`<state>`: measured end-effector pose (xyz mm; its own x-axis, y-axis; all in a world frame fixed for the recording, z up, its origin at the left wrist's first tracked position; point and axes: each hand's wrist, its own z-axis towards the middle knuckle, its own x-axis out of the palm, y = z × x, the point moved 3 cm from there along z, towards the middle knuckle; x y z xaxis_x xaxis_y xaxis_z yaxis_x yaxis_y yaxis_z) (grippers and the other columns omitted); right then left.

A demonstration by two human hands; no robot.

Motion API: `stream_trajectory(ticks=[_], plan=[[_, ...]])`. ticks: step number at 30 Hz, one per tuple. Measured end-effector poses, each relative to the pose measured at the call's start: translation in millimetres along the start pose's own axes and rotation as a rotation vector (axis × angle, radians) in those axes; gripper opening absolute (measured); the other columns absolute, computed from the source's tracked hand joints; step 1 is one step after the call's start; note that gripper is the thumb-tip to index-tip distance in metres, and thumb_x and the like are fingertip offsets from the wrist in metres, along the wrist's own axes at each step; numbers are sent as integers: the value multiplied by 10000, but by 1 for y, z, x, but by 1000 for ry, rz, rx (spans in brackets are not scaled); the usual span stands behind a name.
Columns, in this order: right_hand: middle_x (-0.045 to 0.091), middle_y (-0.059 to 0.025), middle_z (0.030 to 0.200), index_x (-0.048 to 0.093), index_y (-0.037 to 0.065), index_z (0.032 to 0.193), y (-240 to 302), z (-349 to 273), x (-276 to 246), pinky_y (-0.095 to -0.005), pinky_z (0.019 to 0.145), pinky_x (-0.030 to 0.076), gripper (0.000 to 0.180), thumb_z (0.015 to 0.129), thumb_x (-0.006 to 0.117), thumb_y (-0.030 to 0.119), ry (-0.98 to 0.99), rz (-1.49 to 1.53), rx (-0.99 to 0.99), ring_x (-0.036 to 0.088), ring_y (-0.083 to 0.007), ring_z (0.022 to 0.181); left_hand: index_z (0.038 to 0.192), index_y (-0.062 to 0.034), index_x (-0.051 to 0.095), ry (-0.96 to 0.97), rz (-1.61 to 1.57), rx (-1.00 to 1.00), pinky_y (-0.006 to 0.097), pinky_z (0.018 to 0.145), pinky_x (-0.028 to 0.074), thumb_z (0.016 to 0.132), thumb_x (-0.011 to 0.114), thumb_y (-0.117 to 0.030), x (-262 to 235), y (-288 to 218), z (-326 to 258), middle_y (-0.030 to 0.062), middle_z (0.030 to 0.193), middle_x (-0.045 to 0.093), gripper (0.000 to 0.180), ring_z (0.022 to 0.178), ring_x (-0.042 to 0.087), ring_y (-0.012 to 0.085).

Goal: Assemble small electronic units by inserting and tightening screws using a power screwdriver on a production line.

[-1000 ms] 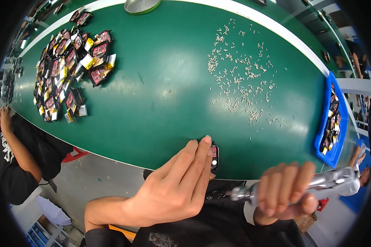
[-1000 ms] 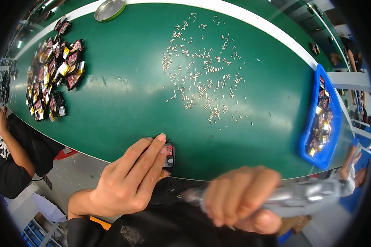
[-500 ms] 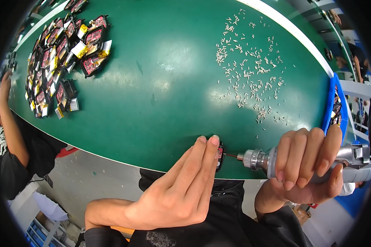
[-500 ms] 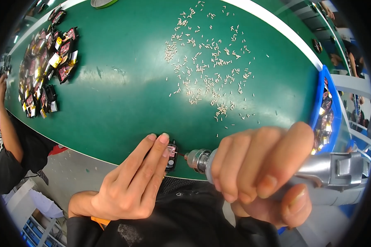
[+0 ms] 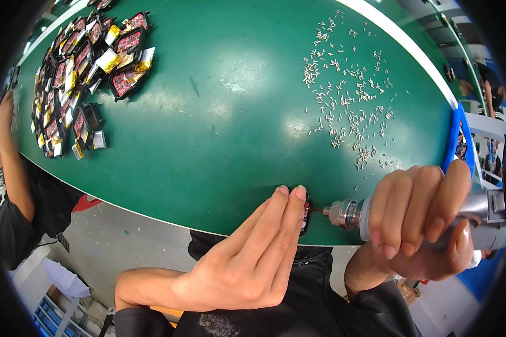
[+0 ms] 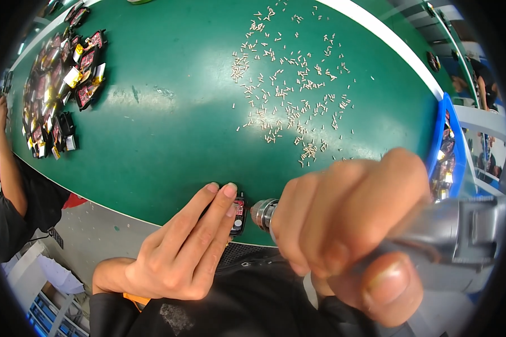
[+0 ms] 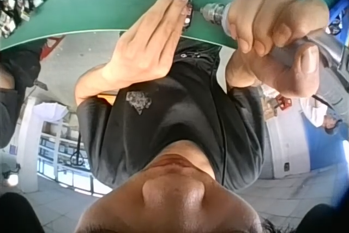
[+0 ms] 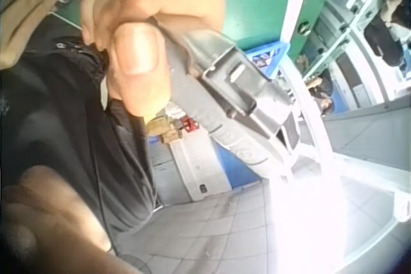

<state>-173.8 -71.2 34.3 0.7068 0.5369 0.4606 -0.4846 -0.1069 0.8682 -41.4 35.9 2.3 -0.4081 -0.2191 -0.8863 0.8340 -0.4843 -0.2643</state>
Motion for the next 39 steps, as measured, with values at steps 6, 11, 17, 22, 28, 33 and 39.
stream_trajectory(ticks=[6,11,17,22,28,33,39], plan=[[463,-17,516,397,88,763,-2,2,0,-248,462,472,209,871,529,209,-44,32,8,509,-123,425,846,125,657,-20,-7,6,300,744,568,676,625,27,0,2,-2,225,1003,666,199,918,652,313],[463,-16,531,399,86,776,0,3,0,-247,464,467,198,872,525,205,-31,45,19,510,-121,437,841,125,659,-20,-8,21,295,738,568,667,625,25,1,2,-1,226,996,666,204,914,653,306],[460,-17,538,400,80,783,-7,5,-5,-252,463,464,197,876,522,203,-6,77,28,502,-122,441,840,123,661,-6,4,12,291,731,568,678,632,32,2,3,-4,223,998,665,188,913,652,303],[459,-20,546,400,77,791,2,5,-7,-254,464,458,198,880,519,207,0,69,23,504,-126,451,838,124,657,-27,-17,14,300,738,570,689,646,27,0,1,1,221,995,664,178,924,646,306],[456,-21,553,395,79,796,-5,5,-8,-255,464,454,194,885,512,204,19,85,50,509,-132,462,830,129,649,-23,-12,5,304,740,571,693,650,26,2,2,-3,221,986,662,171,915,646,307],[467,-18,531,399,84,769,-2,1,1,-250,469,463,203,876,525,202,3,53,17,504,-127,435,844,130,646,-34,-22,2,306,740,569,700,651,28,2,2,-3,222,985,661,177,905,647,306],[472,-16,493,438,73,747,-4,1,10,-249,447,451,204,847,562,200,149,-68,-37,461,-122,376,874,132,639,-38,-12,10,319,756,563,724,633,17,1,2,-2,224,993,657,190,909,642,310]])
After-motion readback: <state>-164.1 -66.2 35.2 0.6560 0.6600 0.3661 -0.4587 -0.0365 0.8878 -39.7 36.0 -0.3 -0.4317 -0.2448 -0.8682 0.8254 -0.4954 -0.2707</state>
